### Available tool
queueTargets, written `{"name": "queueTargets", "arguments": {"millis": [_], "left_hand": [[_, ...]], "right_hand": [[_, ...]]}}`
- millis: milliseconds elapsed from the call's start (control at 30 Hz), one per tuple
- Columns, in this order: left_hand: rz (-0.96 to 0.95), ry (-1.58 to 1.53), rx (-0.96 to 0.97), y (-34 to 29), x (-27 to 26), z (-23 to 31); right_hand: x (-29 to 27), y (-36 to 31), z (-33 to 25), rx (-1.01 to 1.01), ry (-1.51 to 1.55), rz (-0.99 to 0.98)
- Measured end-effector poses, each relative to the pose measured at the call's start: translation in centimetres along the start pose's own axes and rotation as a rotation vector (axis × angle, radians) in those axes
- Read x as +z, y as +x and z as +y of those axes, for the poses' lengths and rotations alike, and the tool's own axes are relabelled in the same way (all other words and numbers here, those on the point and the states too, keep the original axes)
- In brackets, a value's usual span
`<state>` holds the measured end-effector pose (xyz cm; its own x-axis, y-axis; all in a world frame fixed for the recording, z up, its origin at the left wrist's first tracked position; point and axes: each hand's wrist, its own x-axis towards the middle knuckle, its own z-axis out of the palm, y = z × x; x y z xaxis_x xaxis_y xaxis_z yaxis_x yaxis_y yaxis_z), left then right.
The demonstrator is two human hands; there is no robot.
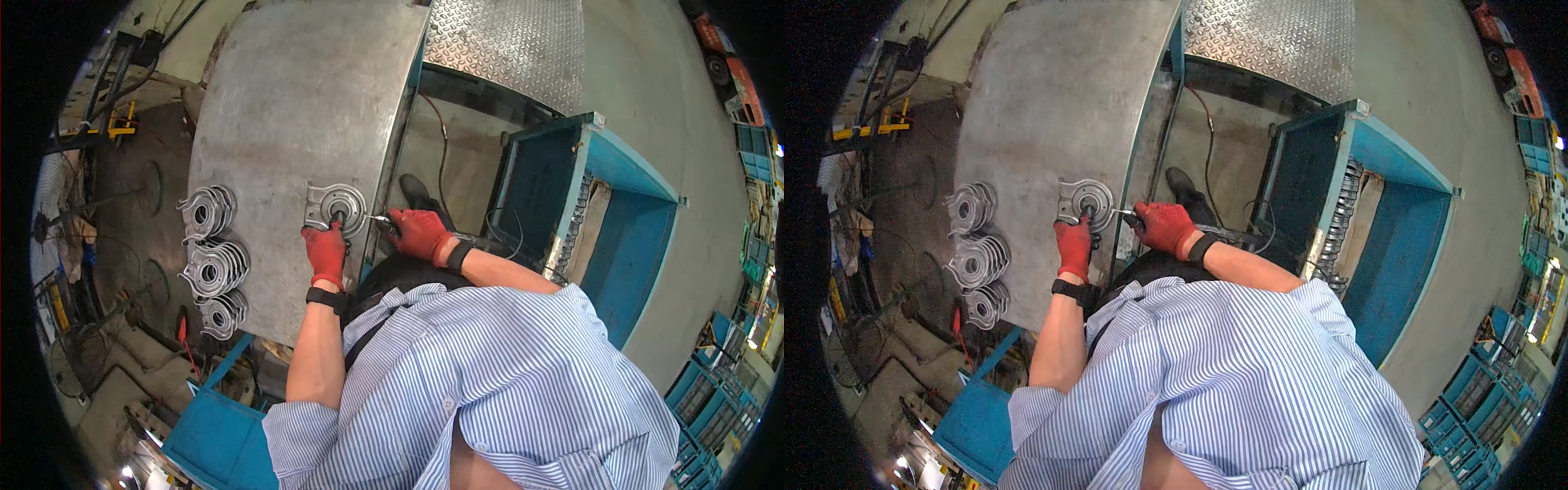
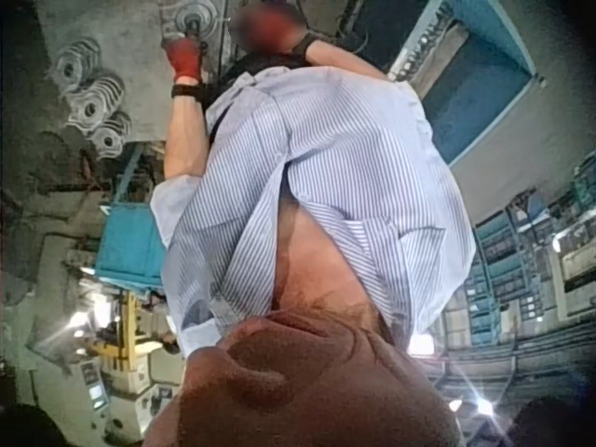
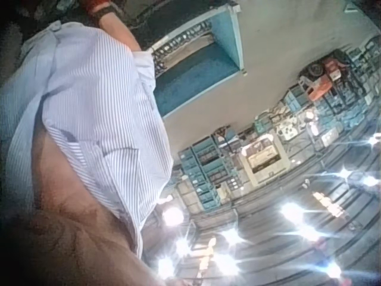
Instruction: Inspecting metal bearing housings on a work table and cleaning them with an air nozzle tool.
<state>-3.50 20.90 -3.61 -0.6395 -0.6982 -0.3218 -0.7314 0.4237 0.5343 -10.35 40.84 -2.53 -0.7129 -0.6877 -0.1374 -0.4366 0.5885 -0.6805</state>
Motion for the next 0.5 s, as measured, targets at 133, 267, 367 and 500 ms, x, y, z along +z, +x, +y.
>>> {"name": "queueTargets", "arguments": {"millis": [133, 267, 367, 500], "left_hand": [[0.027, 0.014, -0.055, -0.4, -0.1, 1.1], [0.027, -0.009, -0.005, 0.1, 0.2, -0.3], [0.013, 0.009, -0.025, 0.2, 0.0, 0.3], [0.013, 0.017, 0.001, -0.1, -0.3, 0.5]], "right_hand": [[-0.1, 0.0, -0.2, 0.039, -0.04, -0.014], [-0.2, -0.1, -0.2, 0.026, -0.033, -0.04], [-0.4, -0.1, -0.2, 0.011, -0.001, -0.04], [-0.2, -0.1, -0.2, 0.01, 0.012, -0.01]]}}
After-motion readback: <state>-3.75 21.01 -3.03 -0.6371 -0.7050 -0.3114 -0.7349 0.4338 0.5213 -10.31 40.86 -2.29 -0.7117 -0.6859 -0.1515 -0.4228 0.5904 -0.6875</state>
